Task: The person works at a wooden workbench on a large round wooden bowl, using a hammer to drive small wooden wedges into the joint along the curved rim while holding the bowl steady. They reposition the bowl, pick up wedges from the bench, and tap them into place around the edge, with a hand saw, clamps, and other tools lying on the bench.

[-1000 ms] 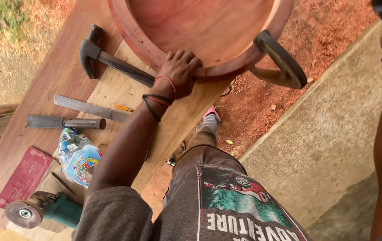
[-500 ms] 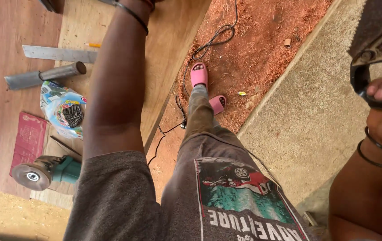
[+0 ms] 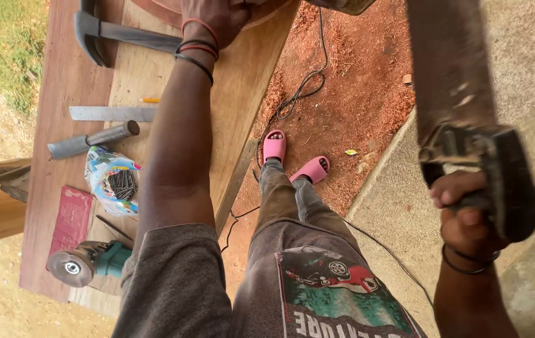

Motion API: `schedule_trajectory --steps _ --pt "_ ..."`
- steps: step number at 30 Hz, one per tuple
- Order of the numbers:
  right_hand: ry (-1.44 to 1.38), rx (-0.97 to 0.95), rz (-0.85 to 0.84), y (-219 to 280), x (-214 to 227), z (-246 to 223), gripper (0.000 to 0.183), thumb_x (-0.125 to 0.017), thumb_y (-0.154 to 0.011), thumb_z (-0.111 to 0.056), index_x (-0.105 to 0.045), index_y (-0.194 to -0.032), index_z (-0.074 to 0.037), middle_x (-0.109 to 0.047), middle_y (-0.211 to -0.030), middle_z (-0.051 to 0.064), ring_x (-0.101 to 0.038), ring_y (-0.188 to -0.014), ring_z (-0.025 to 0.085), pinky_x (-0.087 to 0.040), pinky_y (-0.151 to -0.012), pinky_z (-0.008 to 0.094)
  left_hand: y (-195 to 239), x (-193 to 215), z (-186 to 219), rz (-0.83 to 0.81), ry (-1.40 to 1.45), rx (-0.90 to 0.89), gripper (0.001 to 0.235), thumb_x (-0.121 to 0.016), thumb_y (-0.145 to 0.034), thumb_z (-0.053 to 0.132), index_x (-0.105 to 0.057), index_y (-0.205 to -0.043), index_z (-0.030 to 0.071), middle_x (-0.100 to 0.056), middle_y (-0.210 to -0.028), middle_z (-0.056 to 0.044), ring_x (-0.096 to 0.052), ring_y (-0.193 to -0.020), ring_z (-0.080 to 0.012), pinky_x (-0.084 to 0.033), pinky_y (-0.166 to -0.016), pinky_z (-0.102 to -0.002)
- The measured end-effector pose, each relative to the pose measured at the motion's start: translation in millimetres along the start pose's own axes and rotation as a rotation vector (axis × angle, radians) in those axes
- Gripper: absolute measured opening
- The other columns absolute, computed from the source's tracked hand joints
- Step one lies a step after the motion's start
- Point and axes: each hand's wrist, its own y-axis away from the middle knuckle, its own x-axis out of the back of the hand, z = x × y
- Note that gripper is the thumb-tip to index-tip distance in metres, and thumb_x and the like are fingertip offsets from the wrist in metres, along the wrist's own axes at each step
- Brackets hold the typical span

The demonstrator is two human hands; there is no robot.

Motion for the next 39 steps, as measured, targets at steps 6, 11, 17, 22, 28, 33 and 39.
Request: schedule_trajectory --steps 6,11,17,22,28,33,39 --pt "-0.103 -0.082 -0.024 26.1 -40.5 -21.0 0.048 -0.077 -0.099 -0.043 -0.054 -0.1 -0.001 -0.06 -0.078 0.009 -0.058 -0.061 0.016 -0.05 -0.057 0.027 10.4 9.5 8.3 0.327 -0.047 -0.194 0.037 -0.077 -0.083 0.029 -0.072 -0.118 0.016 -0.072 -0.103 -0.011 -0.064 -0.101 -0.0338 -0.04 -0.089 -0.053" --pt "0.114 0.004 -0.041 39.0 -73.0 -23.2 0.037 -0.069 -0.105 -0.036 -0.061 -0.105 0.0 -0.065 -0.079 0.009 -0.062 -0.064 0.017 -0.05 -0.057 0.027 8.3 8.8 10.1 0.278 -0.048 -0.12 0.027 -0.076 -0.083 0.029 -0.07 -0.105 0.016 -0.066 -0.113 -0.007 -0.055 -0.108 -0.0336 -0.037 -0.09 -0.051" --pt "0.028 -0.071 0.087 80.4 -105.9 -20.9 0.045 -0.072 -0.101 -0.035 -0.051 -0.117 0.001 -0.066 -0.086 0.01 -0.062 -0.068 0.013 -0.051 -0.06 0.025 7.4 9.7 2.7 0.282 -0.028 -0.175 0.028 -0.073 -0.083 0.024 -0.068 -0.109 0.017 -0.064 -0.112 -0.007 -0.053 -0.106 -0.0333 -0.037 -0.09 -0.05" --pt "0.049 -0.105 0.153 105.7 -120.0 -37.5 0.041 -0.072 -0.103 -0.037 -0.055 -0.109 0.0 -0.066 -0.085 0.011 -0.063 -0.069 0.014 -0.052 -0.061 0.026 12.1 21.9 -7.3 0.199 -0.005 -0.24 0.037 -0.072 -0.082 0.022 -0.064 -0.118 0.015 -0.062 -0.112 -0.01 -0.053 -0.107 -0.0356 -0.038 -0.093 -0.051" --pt "0.125 -0.145 0.207 111.9 -129.2 -58.4 0.046 -0.072 -0.103 -0.042 -0.06 -0.102 0.002 -0.065 -0.084 0.011 -0.063 -0.071 0.016 -0.053 -0.065 0.028 8.0 33.9 -19.3 0.091 0.083 -0.272 0.041 -0.072 -0.081 0.021 -0.064 -0.121 0.014 -0.064 -0.114 -0.012 -0.056 -0.108 -0.0367 -0.042 -0.093 -0.05" --pt "0.153 -0.103 0.231 104.0 -144.1 -53.8 0.045 -0.073 -0.101 -0.041 -0.06 -0.1 0.002 -0.066 -0.081 0.011 -0.063 -0.067 0.016 -0.055 -0.06 0.028 -10.2 38.7 -50.0 -0.005 0.336 -0.344 0.038 -0.071 -0.085 0.016 -0.068 -0.122 0.009 -0.071 -0.116 -0.013 -0.066 -0.108 -0.0321 -0.053 -0.094 -0.043" --pt "0.158 -0.114 0.204 107.9 -169.1 -35.7 0.043 -0.071 -0.104 -0.038 -0.057 -0.112 0.002 -0.068 -0.085 0.011 -0.065 -0.071 0.016 -0.055 -0.064 0.029 -21.2 49.0 -52.5 -0.095 0.594 -0.275 0.016 -0.072 -0.098 0.017 -0.076 -0.108 0.005 -0.079 -0.102 -0.011 -0.077 -0.09 -0.0204 -0.06 -0.082 -0.033"
